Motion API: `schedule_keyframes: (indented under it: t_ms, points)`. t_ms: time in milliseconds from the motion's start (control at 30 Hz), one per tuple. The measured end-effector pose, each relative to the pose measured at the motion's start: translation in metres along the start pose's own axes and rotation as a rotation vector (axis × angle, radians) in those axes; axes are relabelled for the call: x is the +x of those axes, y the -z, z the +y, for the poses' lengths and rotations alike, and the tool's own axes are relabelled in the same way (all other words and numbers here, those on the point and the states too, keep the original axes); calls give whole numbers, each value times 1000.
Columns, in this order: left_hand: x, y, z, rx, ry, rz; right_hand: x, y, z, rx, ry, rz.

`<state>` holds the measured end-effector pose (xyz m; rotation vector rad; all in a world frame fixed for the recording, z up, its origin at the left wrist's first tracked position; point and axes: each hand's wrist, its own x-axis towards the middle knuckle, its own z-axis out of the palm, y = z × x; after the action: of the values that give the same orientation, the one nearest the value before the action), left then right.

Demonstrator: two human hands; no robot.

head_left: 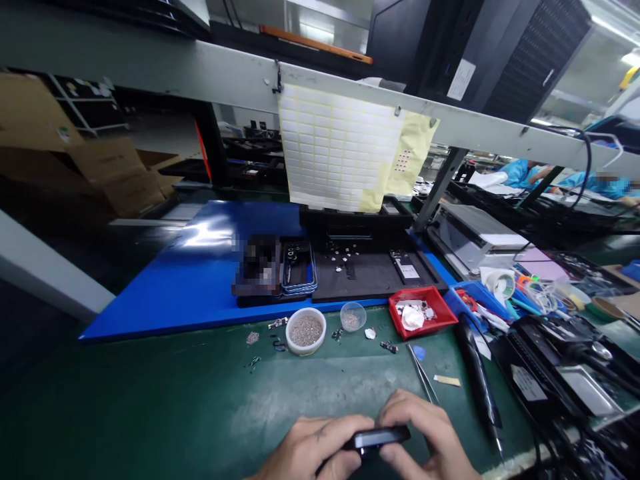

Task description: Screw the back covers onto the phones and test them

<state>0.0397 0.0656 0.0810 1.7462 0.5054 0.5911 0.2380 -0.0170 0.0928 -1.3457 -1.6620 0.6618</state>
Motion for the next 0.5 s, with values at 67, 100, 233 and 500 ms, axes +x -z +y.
schedule_keyframes:
  t_ms: [67, 100, 233, 500]
  points:
    - [3, 2, -9, 34, -104, -80, 1, -1, -3, 5, 1, 13]
    - [4, 3, -13, 61, -176, -105, 1, -2, -4, 17, 29, 24]
    - [7, 5, -19, 185, -430, -69, 3, -3, -4, 56, 201, 10]
    - [8, 7, -9, 199, -473, -72, 13, -5, -3, 53, 273, -7]
